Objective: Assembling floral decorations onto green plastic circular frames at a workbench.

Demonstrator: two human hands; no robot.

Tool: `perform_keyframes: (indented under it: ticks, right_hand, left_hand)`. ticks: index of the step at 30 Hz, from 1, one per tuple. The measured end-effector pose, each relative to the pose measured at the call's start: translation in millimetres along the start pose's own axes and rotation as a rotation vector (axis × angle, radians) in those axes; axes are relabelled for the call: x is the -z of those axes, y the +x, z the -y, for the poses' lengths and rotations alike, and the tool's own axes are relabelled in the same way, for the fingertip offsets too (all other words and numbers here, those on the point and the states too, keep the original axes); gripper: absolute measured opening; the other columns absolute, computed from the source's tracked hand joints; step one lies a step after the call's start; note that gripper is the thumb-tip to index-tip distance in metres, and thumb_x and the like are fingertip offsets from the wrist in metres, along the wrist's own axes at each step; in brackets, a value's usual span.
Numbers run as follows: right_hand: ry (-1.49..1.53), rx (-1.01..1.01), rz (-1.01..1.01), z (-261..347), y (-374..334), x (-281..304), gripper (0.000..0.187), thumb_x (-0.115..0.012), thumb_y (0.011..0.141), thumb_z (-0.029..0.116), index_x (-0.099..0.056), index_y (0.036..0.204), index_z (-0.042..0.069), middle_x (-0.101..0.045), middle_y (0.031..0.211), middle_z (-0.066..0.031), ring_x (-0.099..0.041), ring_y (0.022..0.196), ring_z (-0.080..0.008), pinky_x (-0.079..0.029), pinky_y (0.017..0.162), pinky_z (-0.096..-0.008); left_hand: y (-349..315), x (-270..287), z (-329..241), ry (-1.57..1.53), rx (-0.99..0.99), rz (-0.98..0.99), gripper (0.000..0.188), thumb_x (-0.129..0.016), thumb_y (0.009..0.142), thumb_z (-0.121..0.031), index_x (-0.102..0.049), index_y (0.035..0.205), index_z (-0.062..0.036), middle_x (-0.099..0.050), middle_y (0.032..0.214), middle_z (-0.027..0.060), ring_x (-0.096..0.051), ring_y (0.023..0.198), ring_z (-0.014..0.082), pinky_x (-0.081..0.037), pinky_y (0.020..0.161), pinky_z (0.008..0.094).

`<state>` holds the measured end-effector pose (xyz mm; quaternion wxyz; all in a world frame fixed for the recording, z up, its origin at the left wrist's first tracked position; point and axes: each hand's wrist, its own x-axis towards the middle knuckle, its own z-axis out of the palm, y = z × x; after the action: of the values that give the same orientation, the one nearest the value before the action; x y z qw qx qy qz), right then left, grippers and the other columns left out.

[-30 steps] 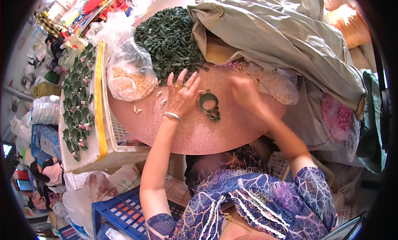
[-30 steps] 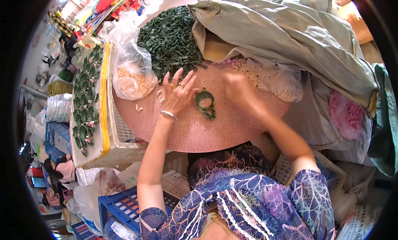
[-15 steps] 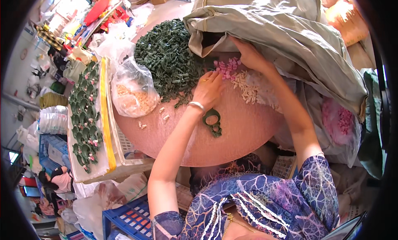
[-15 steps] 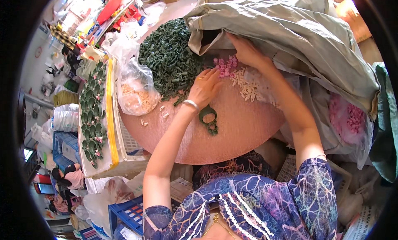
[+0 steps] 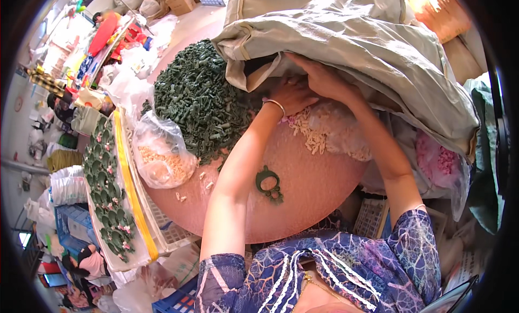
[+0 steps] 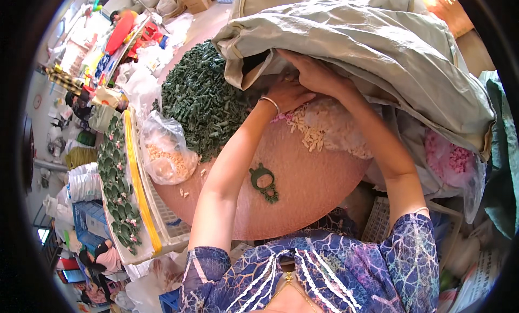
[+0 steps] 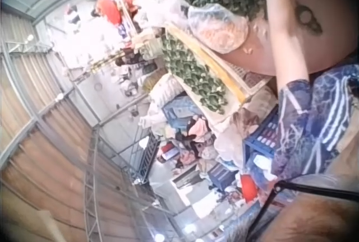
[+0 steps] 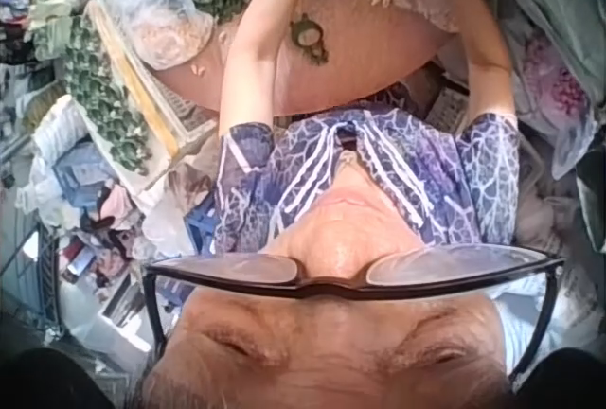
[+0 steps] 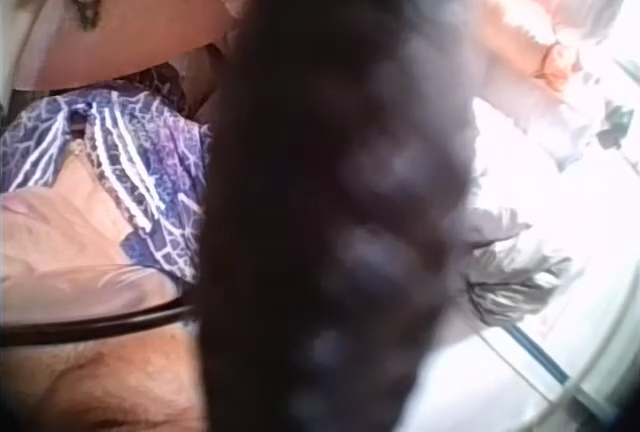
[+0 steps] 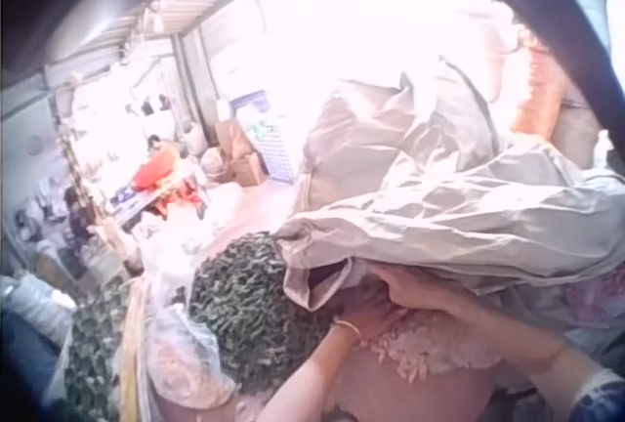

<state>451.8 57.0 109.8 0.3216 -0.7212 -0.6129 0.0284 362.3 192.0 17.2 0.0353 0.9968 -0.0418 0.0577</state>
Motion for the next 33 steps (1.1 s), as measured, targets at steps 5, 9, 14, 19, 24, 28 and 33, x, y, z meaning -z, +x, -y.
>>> perform_keyframes:
  ticks: [5, 9, 14, 19, 24, 28, 33]
  right_hand:
    - [-0.174, -0.239, 0.122, 8.7, 15.2, 26.3, 0.046, -0.037, 0.089, -0.003, -0.056, 0.130, 0.006, -0.060, 0.120, -0.0224, -0.059, 0.111, -0.0340, -0.046, 0.101, -0.0396]
    - [-1.123, 0.384, -0.844, -156.8, 5.3, -13.5, 0.023, -0.046, 0.094, 0.023, -0.063, 0.102, 0.010, -0.063, 0.075, -0.0083, -0.054, 0.051, -0.0164, -0.043, 0.044, -0.0339]
    - [-0.152, -0.188, -0.322, -75.0, -2.5, -16.9, 0.027, -0.056, 0.093, 0.037, -0.064, 0.093, 0.011, -0.063, 0.076, -0.0023, -0.056, 0.059, -0.0126, -0.046, 0.052, -0.0315]
    - [-0.008, -0.271, -0.283, -91.6, -9.5, -23.1, 0.022, -0.058, 0.094, 0.032, -0.066, 0.093, 0.012, -0.063, 0.076, -0.0006, -0.058, 0.064, -0.0121, -0.050, 0.061, -0.0306]
    - [-1.474, 0.175, -0.126, -106.1, -3.4, -35.1, 0.028, -0.052, 0.091, 0.012, -0.062, 0.117, 0.005, -0.069, 0.100, -0.0158, -0.066, 0.091, -0.0229, -0.052, 0.083, -0.0368]
    - [-0.165, -0.017, -0.163, -3.7, -11.6, -23.9, 0.036, -0.038, 0.099, 0.006, -0.056, 0.128, -0.001, -0.064, 0.120, -0.0215, -0.062, 0.114, -0.0268, -0.044, 0.103, -0.0412]
    - [0.289, 0.136, 0.171, 57.3, -72.2, -27.0, 0.043, -0.050, 0.086, -0.006, -0.055, 0.129, -0.005, -0.060, 0.130, -0.0252, -0.057, 0.123, -0.0379, -0.046, 0.103, -0.0398]
  left_hand:
    - [16.0, -8.1, 12.1, 0.053, -0.071, 0.042, 0.057, -0.036, 0.100, -0.057, -0.051, 0.142, -0.0224, -0.048, 0.150, 0.0006, -0.037, 0.140, 0.0252, -0.024, 0.113, 0.0505]
    - [57.3, -7.7, -25.0, -0.018, -0.155, -0.001, 0.056, -0.034, 0.101, -0.056, -0.050, 0.143, -0.0230, -0.046, 0.152, -0.0003, -0.035, 0.142, 0.0259, -0.024, 0.113, 0.0519]
    - [14.8, -10.6, 0.4, -0.070, -0.027, 0.022, 0.050, -0.034, 0.104, -0.050, -0.053, 0.140, -0.0213, -0.048, 0.150, 0.0039, -0.040, 0.139, 0.0275, -0.028, 0.112, 0.0528]
    - [-29.3, 19.6, -1.2, -0.110, 0.039, 0.214, 0.050, -0.039, 0.101, -0.052, -0.061, 0.132, -0.0190, -0.052, 0.145, 0.0073, -0.047, 0.133, 0.0312, -0.034, 0.108, 0.0551]
    - [-81.9, 22.7, -10.3, -0.049, 0.114, 0.007, 0.048, -0.045, 0.099, -0.049, -0.063, 0.129, -0.0155, -0.056, 0.139, 0.0128, -0.050, 0.129, 0.0357, -0.038, 0.106, 0.0509]
    - [-109.5, 13.1, -40.9, -0.075, 0.058, -0.100, 0.044, -0.052, 0.097, -0.039, -0.061, 0.128, -0.0099, -0.057, 0.135, 0.0144, -0.052, 0.123, 0.0384, -0.037, 0.107, 0.0493]
    - [-126.5, 32.0, -83.5, -0.097, 0.072, 0.112, 0.044, -0.051, 0.097, -0.038, -0.060, 0.131, -0.0105, -0.059, 0.132, 0.0127, -0.045, 0.131, 0.0360, -0.027, 0.115, 0.0517]
